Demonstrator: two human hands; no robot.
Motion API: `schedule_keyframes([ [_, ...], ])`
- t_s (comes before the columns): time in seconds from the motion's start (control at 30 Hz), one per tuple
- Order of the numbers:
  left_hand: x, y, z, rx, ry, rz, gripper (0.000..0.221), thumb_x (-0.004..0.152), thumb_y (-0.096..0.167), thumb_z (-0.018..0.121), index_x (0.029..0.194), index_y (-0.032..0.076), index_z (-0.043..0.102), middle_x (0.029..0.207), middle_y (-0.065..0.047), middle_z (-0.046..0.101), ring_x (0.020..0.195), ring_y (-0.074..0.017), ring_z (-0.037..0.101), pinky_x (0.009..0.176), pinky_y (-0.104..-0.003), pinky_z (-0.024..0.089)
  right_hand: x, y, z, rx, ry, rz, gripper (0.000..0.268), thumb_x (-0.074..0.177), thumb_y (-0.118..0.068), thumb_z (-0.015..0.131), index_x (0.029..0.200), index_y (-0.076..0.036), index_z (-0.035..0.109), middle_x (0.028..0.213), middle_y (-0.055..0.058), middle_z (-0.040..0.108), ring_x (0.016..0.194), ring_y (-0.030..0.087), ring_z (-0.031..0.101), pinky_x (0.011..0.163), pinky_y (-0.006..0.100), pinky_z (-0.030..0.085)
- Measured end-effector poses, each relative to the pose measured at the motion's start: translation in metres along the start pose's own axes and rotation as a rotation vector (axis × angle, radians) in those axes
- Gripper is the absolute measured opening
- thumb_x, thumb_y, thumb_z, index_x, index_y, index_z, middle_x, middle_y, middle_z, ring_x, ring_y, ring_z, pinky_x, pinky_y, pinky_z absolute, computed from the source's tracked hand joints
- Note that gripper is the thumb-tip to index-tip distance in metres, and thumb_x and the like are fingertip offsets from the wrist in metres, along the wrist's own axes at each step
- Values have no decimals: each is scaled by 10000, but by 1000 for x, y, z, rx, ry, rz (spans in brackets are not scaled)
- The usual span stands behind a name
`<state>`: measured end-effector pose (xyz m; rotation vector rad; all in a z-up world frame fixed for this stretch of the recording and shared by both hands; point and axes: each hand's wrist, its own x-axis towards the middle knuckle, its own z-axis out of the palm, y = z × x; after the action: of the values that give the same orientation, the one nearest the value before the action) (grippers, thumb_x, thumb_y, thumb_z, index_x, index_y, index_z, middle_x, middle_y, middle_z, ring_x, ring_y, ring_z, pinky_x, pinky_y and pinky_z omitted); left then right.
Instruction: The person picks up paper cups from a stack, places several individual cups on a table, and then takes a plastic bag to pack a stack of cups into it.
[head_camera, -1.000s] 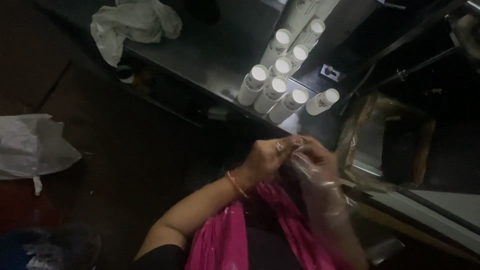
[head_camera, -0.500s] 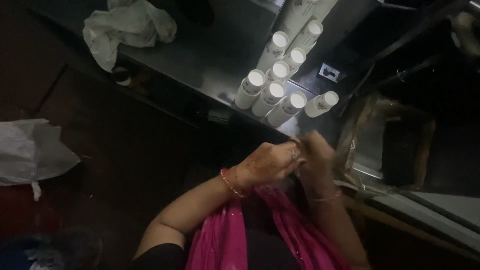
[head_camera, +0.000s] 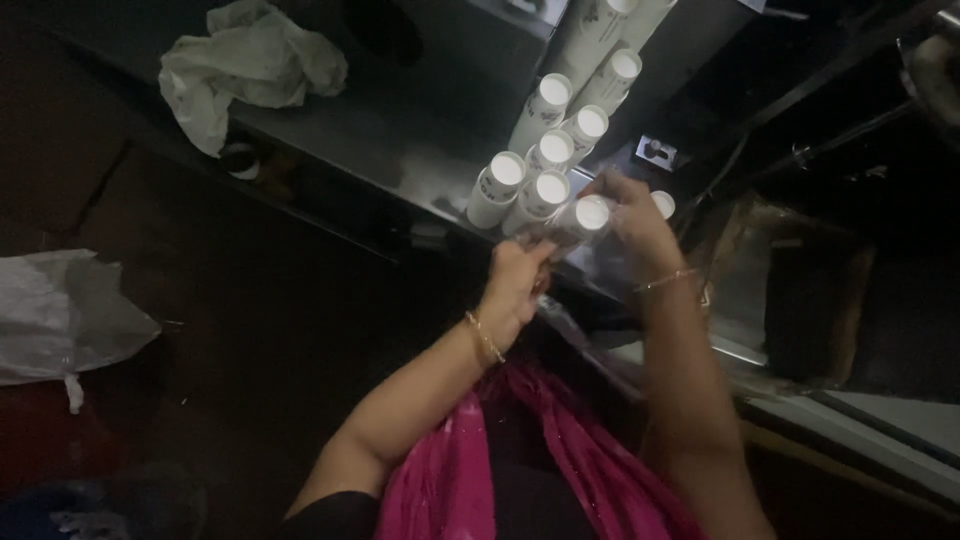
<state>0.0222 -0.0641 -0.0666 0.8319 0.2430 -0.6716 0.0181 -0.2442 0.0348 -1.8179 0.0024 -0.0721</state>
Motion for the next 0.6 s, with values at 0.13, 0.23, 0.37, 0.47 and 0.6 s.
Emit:
schedule_keyframes([
  [0.13,29,-61,-55,262,152,213,144,906,57,740,1049,50,724,783,-4,656,575,-82,504,487,-269,370,-38,33,21,-133,60,-27,111,884,-45,672,993,-22,678,962,78,695,878,159,657,758,272,540],
  [0.23,42,-77,-79,513,176,193,78,929,85,705,971,52,762,825,14,741,705,-84,644,625,-259,524,-73,78,52,-264,131,-73,130,896,-14,623,1017,-13,670,978,90,700,908,187,674,790,284,547],
  [0.37,-13,-28,-30,920,95,486,143,905,139,738,1028,67,757,851,-36,723,760,-148,673,698,-315,544,-82,23,38,-236,181,-97,94,969,-21,603,1050,-18,651,1001,90,703,939,189,683,832,288,559],
  [0.47,-55,24,12,770,-137,505,207,949,213,744,1067,42,738,890,-83,735,796,-165,672,727,-320,547,-112,-43,53,-257,132,-198,64,989,-20,630,1052,-26,639,1014,89,710,938,175,701,831,299,572],
  [0.6,-90,57,14,685,-583,263,393,1072,373,586,1183,38,759,966,-69,753,862,-115,657,758,-280,549,-142,-62,55,-292,238,-294,109,974,46,651,1042,-39,644,1020,92,700,853,187,705,715,314,601],
])
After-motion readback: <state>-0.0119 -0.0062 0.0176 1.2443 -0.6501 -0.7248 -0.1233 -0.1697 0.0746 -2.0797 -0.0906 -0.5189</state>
